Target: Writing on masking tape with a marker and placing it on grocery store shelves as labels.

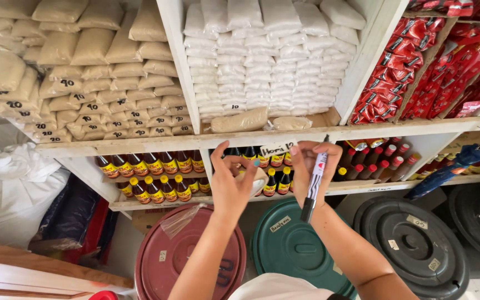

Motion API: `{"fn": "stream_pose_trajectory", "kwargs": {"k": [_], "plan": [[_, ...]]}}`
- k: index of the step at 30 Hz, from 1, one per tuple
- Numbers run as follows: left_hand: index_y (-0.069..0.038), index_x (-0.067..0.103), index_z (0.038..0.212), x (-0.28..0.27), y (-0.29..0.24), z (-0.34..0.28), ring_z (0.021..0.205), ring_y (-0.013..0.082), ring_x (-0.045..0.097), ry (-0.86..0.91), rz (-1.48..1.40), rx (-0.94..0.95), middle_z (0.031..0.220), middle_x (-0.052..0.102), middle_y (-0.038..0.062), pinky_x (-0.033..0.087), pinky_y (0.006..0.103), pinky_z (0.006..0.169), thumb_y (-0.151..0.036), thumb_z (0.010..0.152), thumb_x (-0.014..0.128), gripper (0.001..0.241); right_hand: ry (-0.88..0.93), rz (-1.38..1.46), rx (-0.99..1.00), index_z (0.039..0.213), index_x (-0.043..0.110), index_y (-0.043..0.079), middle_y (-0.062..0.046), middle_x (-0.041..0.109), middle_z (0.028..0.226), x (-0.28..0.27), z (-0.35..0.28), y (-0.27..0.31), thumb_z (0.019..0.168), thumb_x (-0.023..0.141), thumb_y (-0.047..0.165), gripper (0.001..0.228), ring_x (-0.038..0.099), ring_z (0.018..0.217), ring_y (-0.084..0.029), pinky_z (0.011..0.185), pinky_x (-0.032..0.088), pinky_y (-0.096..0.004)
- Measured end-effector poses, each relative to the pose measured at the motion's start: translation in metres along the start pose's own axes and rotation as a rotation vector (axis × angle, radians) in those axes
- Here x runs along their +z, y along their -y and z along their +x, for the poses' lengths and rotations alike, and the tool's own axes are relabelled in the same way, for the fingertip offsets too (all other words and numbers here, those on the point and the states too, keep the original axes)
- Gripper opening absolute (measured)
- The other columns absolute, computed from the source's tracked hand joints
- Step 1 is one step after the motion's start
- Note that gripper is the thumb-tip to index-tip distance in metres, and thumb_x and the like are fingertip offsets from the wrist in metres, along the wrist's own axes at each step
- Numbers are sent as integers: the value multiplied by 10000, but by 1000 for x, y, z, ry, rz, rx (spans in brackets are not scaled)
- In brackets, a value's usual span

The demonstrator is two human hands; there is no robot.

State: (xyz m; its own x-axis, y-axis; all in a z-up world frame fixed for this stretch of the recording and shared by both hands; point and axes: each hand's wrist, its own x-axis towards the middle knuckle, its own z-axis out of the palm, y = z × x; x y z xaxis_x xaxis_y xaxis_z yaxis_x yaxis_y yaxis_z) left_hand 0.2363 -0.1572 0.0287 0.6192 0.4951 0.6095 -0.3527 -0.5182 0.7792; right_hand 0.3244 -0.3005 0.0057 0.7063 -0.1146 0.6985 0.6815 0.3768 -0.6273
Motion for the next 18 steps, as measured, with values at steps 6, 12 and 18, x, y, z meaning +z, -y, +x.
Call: {"fn": "stream_pose_trajectory", "kwargs": {"k": [6,12,18], "plan": [[-45,730,1085,2,11,27,640,-5,458,391,-354,-138,782,651,-56,393,191,568,-150,920,769,200,41,18,-30,1197,372,146,-106,645,1066,-1,20,7,1017,708,-41,425,545,800,-68,702,472,-210],[-29,743,1031,15,16,49,645,-1,474,339,-379,-110,735,629,-49,396,200,551,-124,942,768,133,59,51,-76,1199,379,123,-126,643,1099,-1,30,4,1022,705,-56,412,570,824,-88,725,492,-230],[-52,718,1009,16,-16,75,660,27,496,288,-280,-26,845,657,-28,439,221,505,-115,927,735,105,129,76,-133,1187,378,94,-154,662,1065,1,59,4,1034,665,-70,364,694,915,-181,865,615,-356]]}}
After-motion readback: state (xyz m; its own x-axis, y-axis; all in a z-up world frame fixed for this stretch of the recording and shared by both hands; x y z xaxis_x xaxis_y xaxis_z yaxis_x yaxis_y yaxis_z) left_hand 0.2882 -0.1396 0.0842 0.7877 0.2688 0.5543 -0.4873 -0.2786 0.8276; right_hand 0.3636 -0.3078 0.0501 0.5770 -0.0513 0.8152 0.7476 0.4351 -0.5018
